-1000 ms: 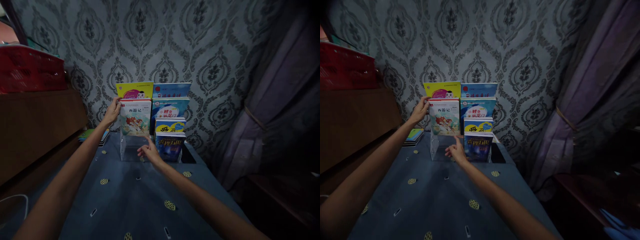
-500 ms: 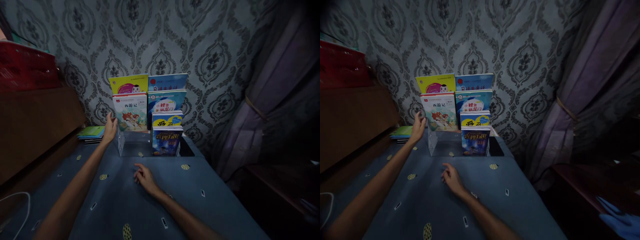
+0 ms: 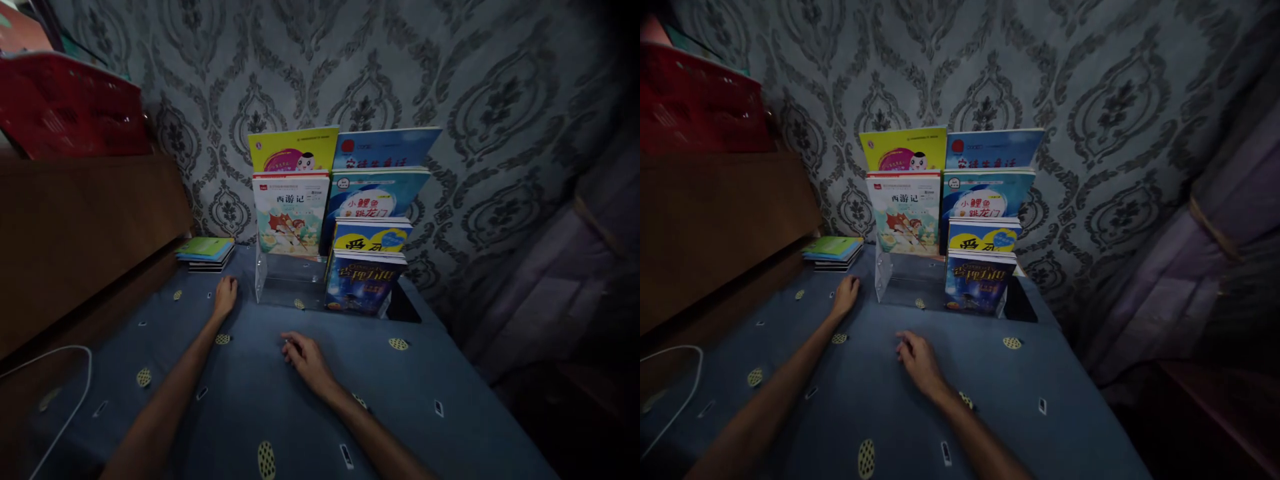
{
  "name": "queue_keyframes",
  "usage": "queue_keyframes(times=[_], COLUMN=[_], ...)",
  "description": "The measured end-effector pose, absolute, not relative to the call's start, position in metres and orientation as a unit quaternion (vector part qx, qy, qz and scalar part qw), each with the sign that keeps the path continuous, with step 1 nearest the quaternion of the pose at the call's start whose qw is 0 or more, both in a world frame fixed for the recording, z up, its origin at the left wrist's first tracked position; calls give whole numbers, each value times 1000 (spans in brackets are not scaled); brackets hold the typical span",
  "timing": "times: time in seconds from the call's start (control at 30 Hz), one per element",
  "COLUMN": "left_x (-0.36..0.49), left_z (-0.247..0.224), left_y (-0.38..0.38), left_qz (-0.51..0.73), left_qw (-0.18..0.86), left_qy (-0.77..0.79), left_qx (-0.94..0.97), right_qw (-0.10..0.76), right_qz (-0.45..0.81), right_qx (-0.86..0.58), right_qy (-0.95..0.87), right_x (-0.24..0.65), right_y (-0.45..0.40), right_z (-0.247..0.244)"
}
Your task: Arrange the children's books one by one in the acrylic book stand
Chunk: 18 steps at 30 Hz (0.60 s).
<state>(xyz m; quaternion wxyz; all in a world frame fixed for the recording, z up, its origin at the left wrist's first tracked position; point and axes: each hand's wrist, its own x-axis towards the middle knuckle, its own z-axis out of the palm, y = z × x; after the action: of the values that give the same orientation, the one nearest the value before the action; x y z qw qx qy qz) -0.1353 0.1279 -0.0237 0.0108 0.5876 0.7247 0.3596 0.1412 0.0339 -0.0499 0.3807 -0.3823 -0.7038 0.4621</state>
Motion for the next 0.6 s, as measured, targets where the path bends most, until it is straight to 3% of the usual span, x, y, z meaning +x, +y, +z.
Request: queue_keyframes(times=[0.3,0.6], left_x=[-191,-226], left_z=[21,39], left_y=[182,240], left_qz=[221,47], left_qw=[-80,-52], left_qy=[805,830], left_qx=[545,554], right_qw=[367,343], right_qz=[471,462], right_qx=[-387,-403], right_qy=[-702,-711], right_x=[141,145], right_y=[34,31], right_z=[-52,-40])
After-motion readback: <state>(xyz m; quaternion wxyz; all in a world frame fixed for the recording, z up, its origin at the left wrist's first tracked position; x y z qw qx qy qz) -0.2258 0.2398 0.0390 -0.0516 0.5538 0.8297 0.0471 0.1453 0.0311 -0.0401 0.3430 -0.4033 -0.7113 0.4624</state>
